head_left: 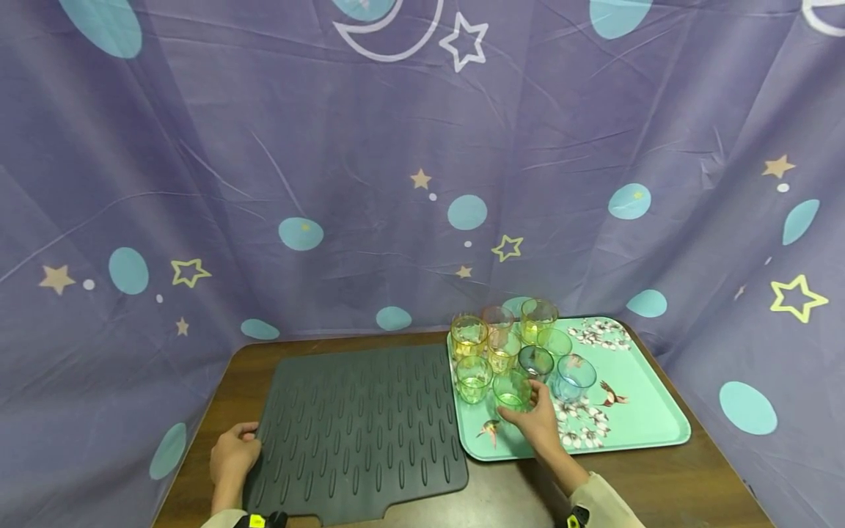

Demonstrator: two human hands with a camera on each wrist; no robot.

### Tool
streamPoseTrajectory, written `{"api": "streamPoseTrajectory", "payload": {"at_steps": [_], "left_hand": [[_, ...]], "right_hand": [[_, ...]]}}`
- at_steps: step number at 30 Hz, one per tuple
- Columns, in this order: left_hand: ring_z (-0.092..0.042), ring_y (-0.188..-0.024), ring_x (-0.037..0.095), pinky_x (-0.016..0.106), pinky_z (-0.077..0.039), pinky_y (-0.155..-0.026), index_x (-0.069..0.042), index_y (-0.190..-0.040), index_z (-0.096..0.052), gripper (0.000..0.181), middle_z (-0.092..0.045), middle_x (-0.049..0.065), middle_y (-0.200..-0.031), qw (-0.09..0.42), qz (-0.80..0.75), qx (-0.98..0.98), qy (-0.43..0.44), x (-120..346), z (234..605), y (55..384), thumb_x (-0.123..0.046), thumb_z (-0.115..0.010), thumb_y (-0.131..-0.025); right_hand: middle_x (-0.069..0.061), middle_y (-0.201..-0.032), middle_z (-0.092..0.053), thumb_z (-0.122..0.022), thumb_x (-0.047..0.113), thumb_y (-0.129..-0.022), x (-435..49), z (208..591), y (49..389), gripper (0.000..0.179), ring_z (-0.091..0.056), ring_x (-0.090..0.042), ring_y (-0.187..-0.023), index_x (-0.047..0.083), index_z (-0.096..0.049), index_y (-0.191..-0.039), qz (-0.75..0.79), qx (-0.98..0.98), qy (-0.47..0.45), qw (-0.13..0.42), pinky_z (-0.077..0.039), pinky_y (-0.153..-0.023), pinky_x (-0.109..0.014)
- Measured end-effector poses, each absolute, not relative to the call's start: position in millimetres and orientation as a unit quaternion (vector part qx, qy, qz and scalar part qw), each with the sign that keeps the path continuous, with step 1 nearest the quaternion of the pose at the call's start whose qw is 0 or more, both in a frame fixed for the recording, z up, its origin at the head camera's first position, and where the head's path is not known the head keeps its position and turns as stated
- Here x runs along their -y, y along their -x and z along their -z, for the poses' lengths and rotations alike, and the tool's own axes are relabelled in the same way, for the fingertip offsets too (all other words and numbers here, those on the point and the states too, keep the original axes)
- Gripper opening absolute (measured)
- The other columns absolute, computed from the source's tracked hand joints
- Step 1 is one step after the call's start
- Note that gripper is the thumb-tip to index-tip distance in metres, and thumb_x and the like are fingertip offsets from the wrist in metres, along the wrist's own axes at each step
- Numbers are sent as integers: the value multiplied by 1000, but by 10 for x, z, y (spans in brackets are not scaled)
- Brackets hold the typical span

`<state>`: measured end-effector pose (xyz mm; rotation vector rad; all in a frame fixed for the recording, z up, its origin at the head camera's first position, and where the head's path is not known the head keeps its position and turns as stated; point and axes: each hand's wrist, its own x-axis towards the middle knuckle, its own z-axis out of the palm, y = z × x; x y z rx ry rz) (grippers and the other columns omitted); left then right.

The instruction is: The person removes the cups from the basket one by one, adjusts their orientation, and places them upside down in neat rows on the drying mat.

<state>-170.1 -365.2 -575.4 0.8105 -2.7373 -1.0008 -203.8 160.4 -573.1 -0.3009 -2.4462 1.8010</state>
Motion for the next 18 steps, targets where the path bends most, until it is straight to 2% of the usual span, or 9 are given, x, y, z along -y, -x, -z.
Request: {"api": "streamPoseTrajectory", "payload": {"at_steps": [8,14,18], "left_hand": [[-64,-103,47,46,-45,-71,-1,-121,-68,44,-71,19,-107,59,333,900,-277,3630,5755,1698,-7,-54,-80],[-64,-100,45,44,-45,-70,-1,-119,-69,43,-71,19,-104,67,333,899,-279,3634,5763,1709,-6,-55,-78],[-64,-101,45,44,-44,-71,-1,-121,-68,45,-72,18,-104,60,332,899,-280,3638,5766,1713,-6,-55,-78]], "right_hand": [[-29,-146,-49,-86,21,-79,-1724,5610,1999,85,-45,-49,-137,-1,-39,-146,-522,851,43,39,-44,-104,-62],[-24,-140,-54,-87,23,-79,-1762,5444,1985,85,-53,-43,-129,2,-40,-146,-489,871,-12,39,-47,-101,-57],[-22,-138,-55,-85,21,-81,-1773,5313,2023,82,-54,-40,-128,2,-40,-146,-521,852,-36,34,-46,-104,-55]]}}
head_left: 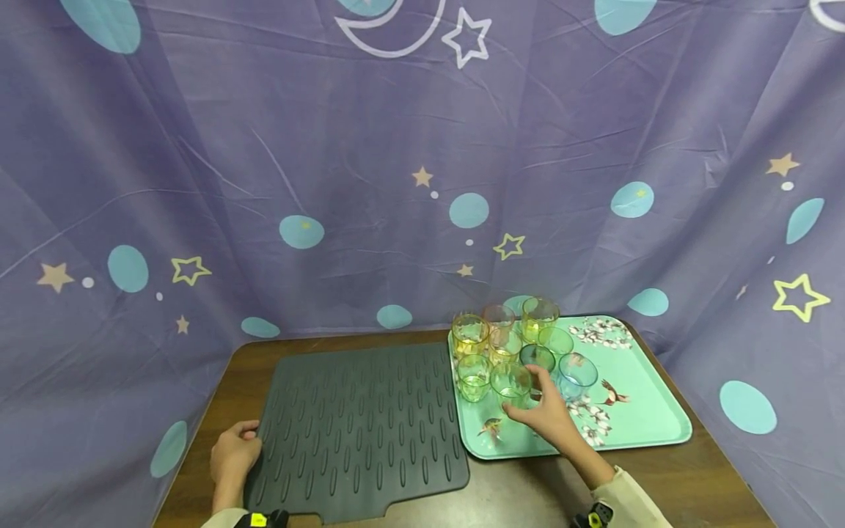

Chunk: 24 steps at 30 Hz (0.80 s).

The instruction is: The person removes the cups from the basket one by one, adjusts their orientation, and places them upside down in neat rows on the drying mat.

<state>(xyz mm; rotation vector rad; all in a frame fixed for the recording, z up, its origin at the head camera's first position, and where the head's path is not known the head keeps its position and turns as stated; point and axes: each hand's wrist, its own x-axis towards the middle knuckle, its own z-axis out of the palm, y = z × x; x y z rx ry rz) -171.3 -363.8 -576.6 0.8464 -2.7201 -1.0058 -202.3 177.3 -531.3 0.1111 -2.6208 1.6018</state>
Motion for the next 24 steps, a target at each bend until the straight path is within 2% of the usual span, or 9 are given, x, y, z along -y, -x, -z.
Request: {"api": "streamPoseTrajectory", "payload": {"at_steps": [5,9,12,14,16,18,21,23,24], "left_hand": [[-64,-101,45,44,-44,-70,-1,-122,-67,47,-72,18,-103,58,331,900,-279,3652,5772,1719,-6,-54,-77],[-65,-99,45,42,-44,-68,-2,-120,-69,44,-72,16,-101,63,329,900,-279,3652,5776,1708,-7,-55,-79],[-65,-98,44,42,-43,-67,-2,-119,-70,42,-72,16,-99,69,330,899,-280,3633,5772,1708,-7,-56,-80],[-65,-98,44,42,-43,-68,-2,-118,-70,41,-73,15,-99,73,332,897,-282,3623,5769,1711,-7,-55,-80],[-65,-99,44,43,-43,-69,-2,-118,-70,42,-72,16,-99,73,334,896,-283,3620,5771,1712,-7,-55,-79],[-64,-100,44,43,-43,-70,-2,-119,-70,43,-72,16,-100,73,335,896,-284,3625,5778,1712,-6,-55,-79],[-64,-100,44,44,-43,-71,-2,-120,-69,44,-72,16,-101,70,335,896,-283,3633,5784,1705,-7,-54,-79],[-64,-100,43,44,-43,-71,-2,-120,-69,44,-72,16,-100,71,334,897,-282,3640,5793,1704,-7,-54,-79],[-65,-100,43,44,-43,-71,-2,-121,-69,44,-72,16,-100,70,334,897,-281,3641,5797,1702,-7,-53,-79]], "right_hand": [[-22,-139,-55,-80,16,-86,-1775,5149,2128,73,-58,-34,-124,5,-41,-146,-593,804,-38,11,-51,-96,-42],[-21,-137,-54,-75,14,-91,-1762,5024,2230,67,-64,-18,-112,7,-42,-148,-651,758,-32,-9,-56,-83,-30],[-16,-133,-57,-72,14,-94,-1750,4937,2305,64,-65,-6,-106,6,-42,-150,-678,734,-39,-10,-56,-83,-26],[-13,-125,-58,-70,13,-95,-1743,4884,2363,63,-65,-4,-105,5,-41,-151,-685,727,-49,-8,-56,-85,-26],[-14,-121,-56,-68,13,-97,-1738,4828,2421,64,-63,-8,-109,3,-39,-153,-689,722,-58,-11,-55,-91,-29],[-18,-131,-52,-65,14,-98,-1742,4778,2482,68,-58,-15,-119,4,-33,-157,-694,717,-58,-29,-51,-102,-38],[-24,-150,-40,-62,15,-100,-1744,4708,2576,70,-46,-29,-136,6,-27,-160,-712,696,-61,-64,-33,-117,-58],[-24,-158,-33,-61,16,-100,-1736,4669,2642,70,-37,-35,-144,7,-26,-161,-723,683,-66,-81,-22,-119,-66],[-24,-157,-35,-60,16,-101,-1726,4650,2674,69,-36,-39,-145,8,-27,-160,-725,679,-74,-85,-20,-119,-68]]}}
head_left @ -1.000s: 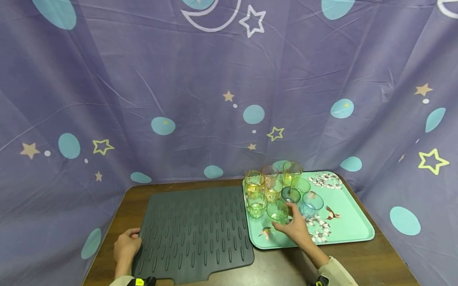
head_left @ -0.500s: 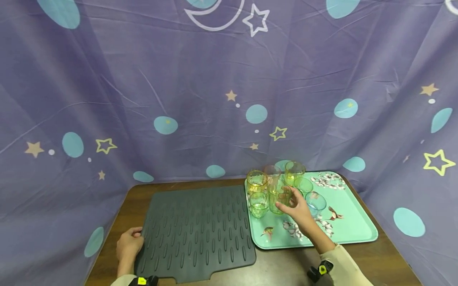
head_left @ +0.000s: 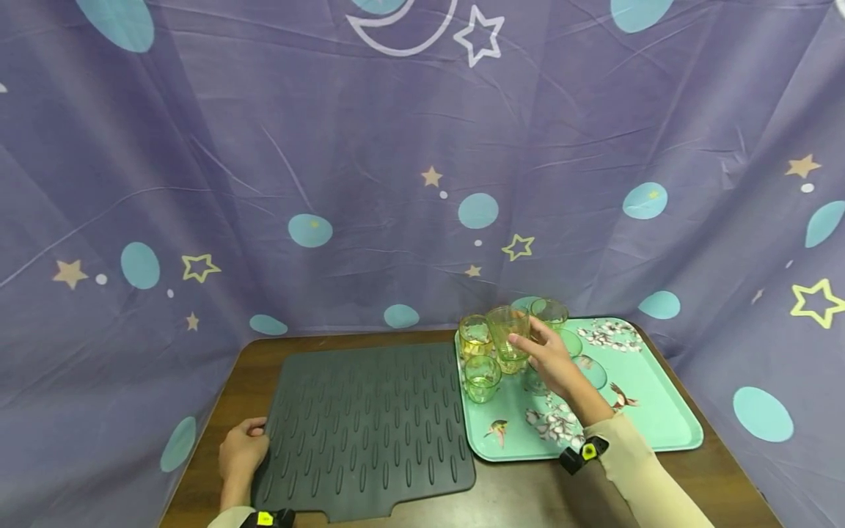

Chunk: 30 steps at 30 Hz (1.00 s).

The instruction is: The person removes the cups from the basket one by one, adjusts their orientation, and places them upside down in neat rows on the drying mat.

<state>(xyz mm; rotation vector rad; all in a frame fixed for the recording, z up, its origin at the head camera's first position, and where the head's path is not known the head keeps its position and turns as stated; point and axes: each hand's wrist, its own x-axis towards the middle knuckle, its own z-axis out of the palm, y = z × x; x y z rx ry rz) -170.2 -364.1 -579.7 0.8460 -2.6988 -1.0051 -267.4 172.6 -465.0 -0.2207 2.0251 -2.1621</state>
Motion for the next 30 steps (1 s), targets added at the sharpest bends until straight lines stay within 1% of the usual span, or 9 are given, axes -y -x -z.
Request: {"api": "streamPoseTrajectory", "payload": {"at_steps": [1,3,7,10,12,19,23,27,30], "left_hand": [[-65,-99,43,44,-43,-71,-2,-120,-69,44,-72,16,-100,71,334,897,-281,3640,5799,1700,-7,-53,-79],[-65,-99,43,44,-44,-71,-3,-120,-69,44,-72,15,-100,71,331,898,-282,3638,5805,1693,-7,-54,-80],[-65,-99,45,46,-45,-70,-3,-119,-70,42,-72,15,-100,81,327,897,-285,3629,5808,1675,-7,-55,-80],[-65,-100,46,48,-45,-71,-3,-120,-70,43,-72,15,-101,85,327,897,-286,3623,5811,1668,-7,-55,-80],[-65,-101,45,48,-45,-73,-3,-121,-69,44,-72,16,-101,82,330,897,-284,3620,5810,1668,-7,-54,-80],[-64,-103,44,48,-46,-75,-3,-124,-68,47,-71,17,-103,72,338,897,-276,3590,5790,1684,-6,-52,-80],[-63,-104,45,48,-45,-75,-3,-124,-68,47,-71,17,-105,71,339,896,-278,3591,5788,1680,-6,-52,-80],[-62,-105,44,48,-45,-75,-3,-124,-68,48,-70,17,-105,74,341,894,-283,3593,5785,1672,-6,-52,-79],[-62,-105,43,47,-45,-73,-3,-124,-68,47,-70,16,-104,78,342,892,-285,3591,5784,1664,-6,-51,-79]], "right_hand": [[-23,-158,-34,-61,15,-100,-1716,4634,2705,69,-34,-40,-146,8,-27,-160,727,-676,81,89,-16,-120,-70],[-23,-156,-36,-63,15,-99,-1688,4599,2760,69,-33,-40,-146,9,-28,-159,723,-680,87,87,-18,-119,-70],[-23,-154,-37,-68,15,-96,-1613,4514,2868,69,-37,-39,-142,7,-30,-154,683,-720,100,72,-34,-114,-61],[-24,-150,-41,-73,18,-93,-1537,4434,2948,67,-44,-39,-133,6,-37,-149,639,-758,119,56,-45,-100,-47],[-20,-146,-43,-76,21,-90,-1474,4382,2998,66,-47,-36,-128,10,-42,-145,611,-779,132,49,-45,-95,-41],[-18,-125,-53,-83,20,-85,-1206,4311,3170,64,-50,-29,-101,13,-50,-140,565,-804,184,36,-47,-81,-41],[-16,-128,-56,-85,23,-82,-1071,4288,3226,65,-56,-31,-108,16,-53,-138,532,-822,198,35,-51,-86,-46],[-13,-139,-56,-87,23,-79,-969,4239,3293,67,-55,-35,-128,14,-55,-137,477,-850,221,33,-48,-104,-53],[-12,-138,-58,-88,25,-77,-906,4187,3340,68,-55,-34,-127,13,-57,-136,420,-873,245,31,-48,-103,-52]]}}
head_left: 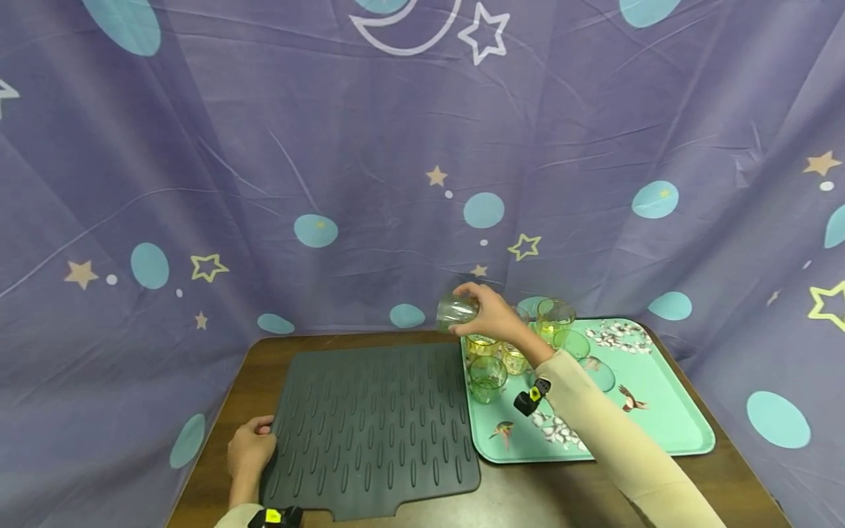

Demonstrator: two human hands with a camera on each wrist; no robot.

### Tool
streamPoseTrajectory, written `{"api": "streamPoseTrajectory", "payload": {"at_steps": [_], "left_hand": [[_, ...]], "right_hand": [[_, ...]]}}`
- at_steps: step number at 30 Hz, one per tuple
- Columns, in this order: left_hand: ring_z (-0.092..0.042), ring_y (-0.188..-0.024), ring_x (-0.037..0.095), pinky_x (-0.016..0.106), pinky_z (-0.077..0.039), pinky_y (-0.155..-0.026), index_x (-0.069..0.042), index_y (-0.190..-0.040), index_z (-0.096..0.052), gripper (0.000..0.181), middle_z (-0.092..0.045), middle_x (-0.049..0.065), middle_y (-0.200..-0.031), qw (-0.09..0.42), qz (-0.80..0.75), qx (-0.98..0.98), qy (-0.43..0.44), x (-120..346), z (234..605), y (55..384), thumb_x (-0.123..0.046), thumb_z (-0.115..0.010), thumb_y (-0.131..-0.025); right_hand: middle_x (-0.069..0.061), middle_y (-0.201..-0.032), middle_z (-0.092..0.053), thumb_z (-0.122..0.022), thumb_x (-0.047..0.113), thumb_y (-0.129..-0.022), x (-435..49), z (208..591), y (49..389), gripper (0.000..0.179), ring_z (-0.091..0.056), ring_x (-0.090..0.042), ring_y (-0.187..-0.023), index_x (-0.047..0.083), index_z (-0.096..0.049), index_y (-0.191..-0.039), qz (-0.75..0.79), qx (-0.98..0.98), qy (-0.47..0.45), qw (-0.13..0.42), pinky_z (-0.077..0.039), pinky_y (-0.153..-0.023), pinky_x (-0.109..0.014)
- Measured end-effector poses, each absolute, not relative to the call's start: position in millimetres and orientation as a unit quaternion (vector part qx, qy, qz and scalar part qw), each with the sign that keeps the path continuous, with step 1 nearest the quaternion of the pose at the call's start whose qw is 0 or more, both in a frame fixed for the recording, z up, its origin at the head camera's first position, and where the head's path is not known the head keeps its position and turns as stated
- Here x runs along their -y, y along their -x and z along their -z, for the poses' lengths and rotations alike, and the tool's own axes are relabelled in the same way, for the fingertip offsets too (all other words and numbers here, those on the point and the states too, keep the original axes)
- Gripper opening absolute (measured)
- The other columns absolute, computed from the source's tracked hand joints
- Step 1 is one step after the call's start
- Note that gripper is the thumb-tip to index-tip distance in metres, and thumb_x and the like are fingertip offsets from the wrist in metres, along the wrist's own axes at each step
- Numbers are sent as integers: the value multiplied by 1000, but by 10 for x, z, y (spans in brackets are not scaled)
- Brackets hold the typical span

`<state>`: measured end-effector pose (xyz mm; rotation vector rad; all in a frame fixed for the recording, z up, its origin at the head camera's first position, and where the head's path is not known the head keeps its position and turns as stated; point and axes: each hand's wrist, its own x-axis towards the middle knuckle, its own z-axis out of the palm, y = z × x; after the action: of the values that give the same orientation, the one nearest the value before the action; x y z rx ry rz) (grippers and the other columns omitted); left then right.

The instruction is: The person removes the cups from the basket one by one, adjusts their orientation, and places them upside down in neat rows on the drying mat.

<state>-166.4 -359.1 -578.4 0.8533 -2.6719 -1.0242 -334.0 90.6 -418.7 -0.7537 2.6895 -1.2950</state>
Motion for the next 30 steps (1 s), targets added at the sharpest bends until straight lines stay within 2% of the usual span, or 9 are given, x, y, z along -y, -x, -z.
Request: {"api": "streamPoseTrajectory", "payload": {"at_steps": [7,12,17,24,30], "left_hand": [[-63,-102,42,44,-44,-72,-3,-122,-69,47,-70,16,-103,81,341,891,-287,3581,5782,1661,-5,-52,-78],[-62,-104,43,44,-43,-72,-3,-124,-68,49,-70,16,-105,73,344,891,-287,3589,5782,1663,-5,-51,-78],[-62,-105,43,45,-43,-72,-3,-123,-68,48,-70,16,-104,76,343,891,-287,3595,5785,1664,-5,-51,-79],[-61,-105,43,47,-44,-74,-4,-124,-68,47,-69,17,-106,75,343,891,-289,3589,5782,1665,-6,-52,-80],[-62,-104,43,47,-44,-73,-4,-123,-69,46,-70,16,-104,82,342,890,-291,3585,5781,1657,-6,-52,-80]], "right_hand": [[-15,-128,-55,-87,28,-78,-753,4024,3360,68,-54,-34,-116,13,-58,-138,291,-914,278,43,-51,-90,-50],[-14,-128,-54,-86,27,-78,-621,3941,3378,67,-50,-31,-111,15,-59,-138,186,-937,289,57,-49,-82,-45],[-14,-133,-52,-86,21,-78,-501,3926,3410,68,-46,-30,-113,14,-58,-140,104,-949,289,73,-47,-77,-43],[-15,-135,-53,-88,19,-76,-318,3985,3472,69,-48,-33,-120,15,-60,-139,20,-952,297,68,-51,-90,-45],[-13,-137,-52,-89,22,-76,-158,4042,3503,70,-48,-31,-119,19,-60,-140,-39,-952,295,77,-47,-101,-49]]}}
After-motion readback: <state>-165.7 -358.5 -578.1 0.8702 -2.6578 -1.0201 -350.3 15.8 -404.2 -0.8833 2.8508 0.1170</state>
